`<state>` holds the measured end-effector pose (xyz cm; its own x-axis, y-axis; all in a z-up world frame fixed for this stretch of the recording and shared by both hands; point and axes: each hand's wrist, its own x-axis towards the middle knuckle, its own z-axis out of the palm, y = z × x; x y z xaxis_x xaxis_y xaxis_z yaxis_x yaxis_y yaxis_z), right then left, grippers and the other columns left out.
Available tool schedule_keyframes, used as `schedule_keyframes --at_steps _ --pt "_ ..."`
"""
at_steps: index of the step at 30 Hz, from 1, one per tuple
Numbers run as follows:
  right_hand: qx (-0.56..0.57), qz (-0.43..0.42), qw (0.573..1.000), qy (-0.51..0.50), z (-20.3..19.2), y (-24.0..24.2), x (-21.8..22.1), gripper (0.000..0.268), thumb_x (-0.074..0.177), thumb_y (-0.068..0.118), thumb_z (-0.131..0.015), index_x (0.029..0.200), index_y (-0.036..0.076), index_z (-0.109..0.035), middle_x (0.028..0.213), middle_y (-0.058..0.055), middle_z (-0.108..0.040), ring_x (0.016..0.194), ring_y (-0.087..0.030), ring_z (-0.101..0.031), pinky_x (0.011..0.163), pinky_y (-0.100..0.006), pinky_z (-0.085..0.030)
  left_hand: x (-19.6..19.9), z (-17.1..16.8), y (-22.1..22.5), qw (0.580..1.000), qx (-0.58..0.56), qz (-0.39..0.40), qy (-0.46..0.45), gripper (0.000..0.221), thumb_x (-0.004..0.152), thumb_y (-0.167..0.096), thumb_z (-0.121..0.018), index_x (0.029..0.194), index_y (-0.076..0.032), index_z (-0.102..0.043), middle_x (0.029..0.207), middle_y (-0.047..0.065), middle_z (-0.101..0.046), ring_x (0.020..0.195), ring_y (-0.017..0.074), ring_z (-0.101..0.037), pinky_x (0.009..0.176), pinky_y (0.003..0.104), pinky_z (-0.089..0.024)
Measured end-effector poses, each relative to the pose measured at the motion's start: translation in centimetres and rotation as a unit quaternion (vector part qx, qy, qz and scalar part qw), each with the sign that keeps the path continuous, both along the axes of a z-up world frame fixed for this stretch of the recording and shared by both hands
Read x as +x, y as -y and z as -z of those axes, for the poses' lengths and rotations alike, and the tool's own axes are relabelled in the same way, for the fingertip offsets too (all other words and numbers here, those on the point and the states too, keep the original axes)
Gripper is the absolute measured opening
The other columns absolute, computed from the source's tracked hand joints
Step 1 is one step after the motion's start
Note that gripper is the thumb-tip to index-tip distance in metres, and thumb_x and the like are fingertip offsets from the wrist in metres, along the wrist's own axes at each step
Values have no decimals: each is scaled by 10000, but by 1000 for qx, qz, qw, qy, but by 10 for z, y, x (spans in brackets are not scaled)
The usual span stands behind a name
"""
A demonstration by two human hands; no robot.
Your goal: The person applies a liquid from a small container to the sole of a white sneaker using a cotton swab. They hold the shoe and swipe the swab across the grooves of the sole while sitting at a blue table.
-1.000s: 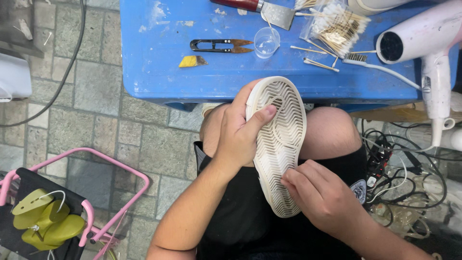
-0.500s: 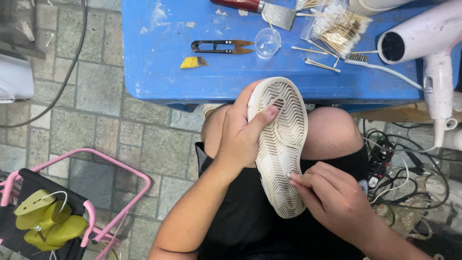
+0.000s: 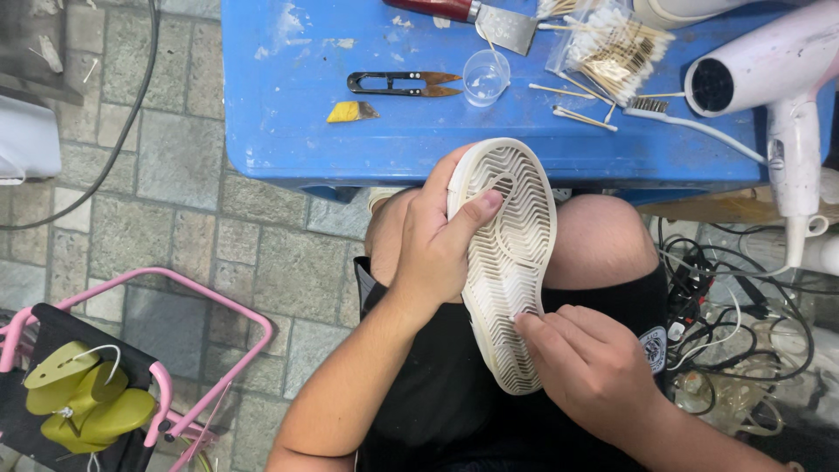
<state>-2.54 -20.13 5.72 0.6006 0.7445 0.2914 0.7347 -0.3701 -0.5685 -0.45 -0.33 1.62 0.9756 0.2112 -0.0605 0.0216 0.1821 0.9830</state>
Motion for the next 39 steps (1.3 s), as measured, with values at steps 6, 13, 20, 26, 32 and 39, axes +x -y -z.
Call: schedule_keyframes --at_steps 6,13,20,26,32,39 --pt "22 -5 1000 -4 -3 -9 2 237 792 -44 -728 1016 -70 -655 722 -92 -615 626 -243 -602 566 -348 -486 3 1 1 1000 -19 5 -1 445 1008 -159 -633 1397 47 -566 1201 129 -731 1105 159 -685 983 287 -545" --pt "-37 7 998 -40 -11 4 4 172 792 -11 -742 945 -30 -663 726 -92 -656 638 -241 -648 580 -348 -526 5 -2 -1 1000 21 1 -5 454 997 -184 -632 1387 41 -572 1189 125 -744 1091 165 -704 976 288 -555" --pt "-9 -51 997 51 -2 -6 10 286 761 -32 -710 1039 -61 -650 852 -118 -662 759 -288 -666 692 -383 -553 2 -2 2 1000 3 -8 10 438 1015 -168 -629 1391 48 -569 1212 138 -733 1126 173 -689 1008 292 -542" --pt "-34 -76 995 51 -10 -4 20 360 709 5 -705 1063 -51 -673 878 -98 -638 770 -266 -603 687 -382 -515 2 1 2 1000 5 2 10 445 1017 -171 -628 1401 42 -553 1210 130 -729 1123 160 -683 1002 285 -540" --pt "-39 -181 979 83 -10 -9 36 305 746 73 -691 1031 -32 -664 861 -64 -598 799 -225 -595 721 -378 -513 4 2 4 999 -31 18 4 430 1012 -139 -626 1394 47 -557 1203 128 -725 1125 156 -672 1003 289 -535" --pt "-26 -210 974 81 -12 -7 44 326 726 88 -690 1032 -26 -672 902 -53 -627 834 -222 -628 752 -380 -527 4 4 2 999 -39 24 10 438 1008 -136 -638 1398 44 -557 1223 119 -714 1139 150 -662 1016 287 -528"
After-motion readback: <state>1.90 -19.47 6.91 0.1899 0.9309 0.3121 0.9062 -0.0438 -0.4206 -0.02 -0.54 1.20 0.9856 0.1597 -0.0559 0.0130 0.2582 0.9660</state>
